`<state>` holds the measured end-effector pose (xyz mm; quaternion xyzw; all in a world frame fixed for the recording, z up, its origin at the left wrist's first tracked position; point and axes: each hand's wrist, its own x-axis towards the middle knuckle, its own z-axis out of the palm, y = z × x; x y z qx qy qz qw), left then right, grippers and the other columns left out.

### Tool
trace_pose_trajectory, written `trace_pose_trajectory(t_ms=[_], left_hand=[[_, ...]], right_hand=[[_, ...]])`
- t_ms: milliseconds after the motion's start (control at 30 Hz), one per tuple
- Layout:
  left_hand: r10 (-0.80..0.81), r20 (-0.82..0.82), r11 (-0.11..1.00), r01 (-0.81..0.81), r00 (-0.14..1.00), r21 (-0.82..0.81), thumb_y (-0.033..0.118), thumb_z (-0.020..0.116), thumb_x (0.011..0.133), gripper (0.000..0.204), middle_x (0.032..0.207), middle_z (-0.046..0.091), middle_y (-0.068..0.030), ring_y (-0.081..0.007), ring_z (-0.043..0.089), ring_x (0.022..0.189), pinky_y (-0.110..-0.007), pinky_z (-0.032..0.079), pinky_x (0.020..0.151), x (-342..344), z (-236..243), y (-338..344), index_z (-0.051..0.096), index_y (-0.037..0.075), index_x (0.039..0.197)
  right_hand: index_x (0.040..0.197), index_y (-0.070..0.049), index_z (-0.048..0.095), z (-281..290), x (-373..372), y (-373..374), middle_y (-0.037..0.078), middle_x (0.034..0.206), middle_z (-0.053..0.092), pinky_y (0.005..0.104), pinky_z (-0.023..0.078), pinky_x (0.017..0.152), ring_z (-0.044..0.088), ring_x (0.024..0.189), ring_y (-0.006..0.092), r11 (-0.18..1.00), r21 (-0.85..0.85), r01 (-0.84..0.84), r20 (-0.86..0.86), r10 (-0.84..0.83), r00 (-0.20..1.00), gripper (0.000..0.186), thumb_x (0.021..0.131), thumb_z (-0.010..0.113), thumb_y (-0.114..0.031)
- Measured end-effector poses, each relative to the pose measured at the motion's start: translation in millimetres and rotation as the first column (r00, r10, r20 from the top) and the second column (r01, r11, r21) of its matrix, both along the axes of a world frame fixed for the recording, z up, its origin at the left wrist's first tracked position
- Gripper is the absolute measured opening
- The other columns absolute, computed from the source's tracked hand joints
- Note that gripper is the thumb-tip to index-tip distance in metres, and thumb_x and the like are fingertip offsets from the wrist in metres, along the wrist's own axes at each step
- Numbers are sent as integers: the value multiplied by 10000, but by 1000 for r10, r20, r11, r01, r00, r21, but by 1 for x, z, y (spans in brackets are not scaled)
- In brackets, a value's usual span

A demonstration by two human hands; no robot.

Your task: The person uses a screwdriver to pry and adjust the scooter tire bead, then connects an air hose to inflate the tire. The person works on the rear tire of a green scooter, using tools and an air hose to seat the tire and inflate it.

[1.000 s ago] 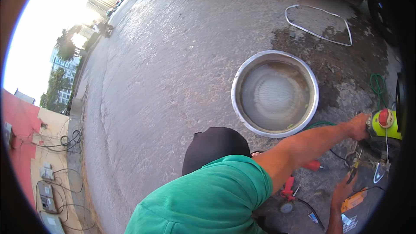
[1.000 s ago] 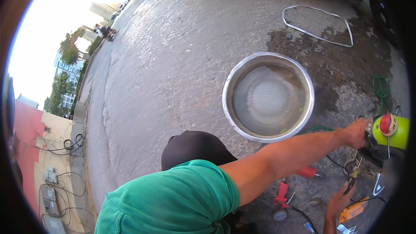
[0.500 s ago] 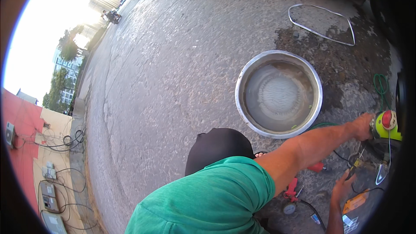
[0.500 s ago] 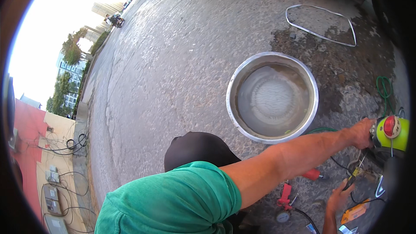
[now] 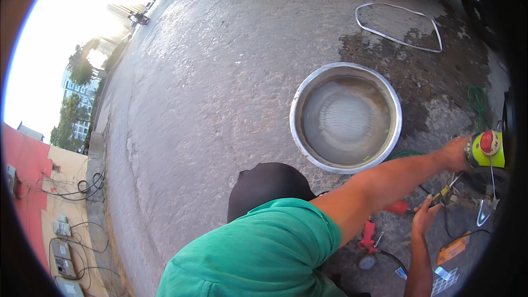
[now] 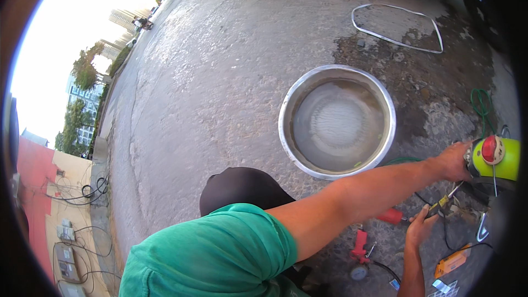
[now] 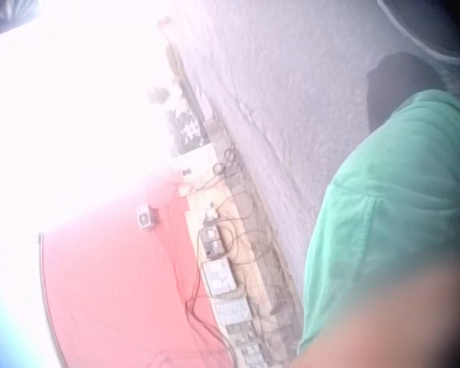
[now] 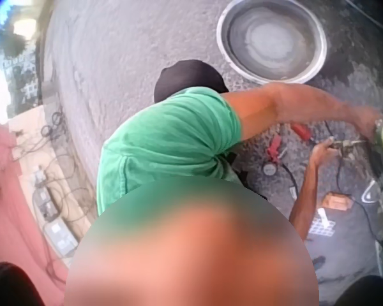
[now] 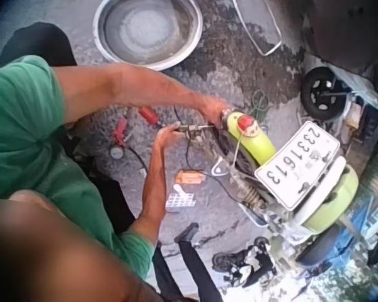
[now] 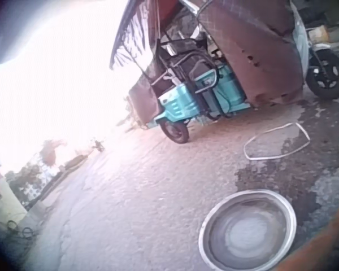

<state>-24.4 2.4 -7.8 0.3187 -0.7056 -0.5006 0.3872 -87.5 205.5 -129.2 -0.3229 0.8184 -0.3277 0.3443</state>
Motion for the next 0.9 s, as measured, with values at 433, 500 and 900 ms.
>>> trace_pose_trajectory(t_ms=[433,500,900], left_hand=[[-48,241,982,90,969,-163,323,847,710,788,1224,680,-206,-423,634,1172,-479,512,1011,35,-15,-2,514,82,1383],[-203,580,945,313,789,-95,404,796,764,783,1244,681,-196,-401,641,1180,-481,519,1003,69,5,-18,504,97,1423],[403,915,636,-708,-34,-307,199,646,881,476,867,691,-129,-244,681,717,-391,568,652,547,123,-110,547,6,1304]], right_hand=[[955,-104,553,24,-48,-42,-22,650,501,258,405,463,507,511,87,990,-109,91,426,-36,904,259,1023,608,-348],[939,-108,552,16,-58,-40,-23,645,495,254,377,439,477,475,82,984,-147,103,438,-28,898,244,1025,607,-329],[1041,-81,574,39,-45,-39,-18,672,498,253,361,439,462,481,75,984,-163,75,440,4,898,174,1023,599,-251]])
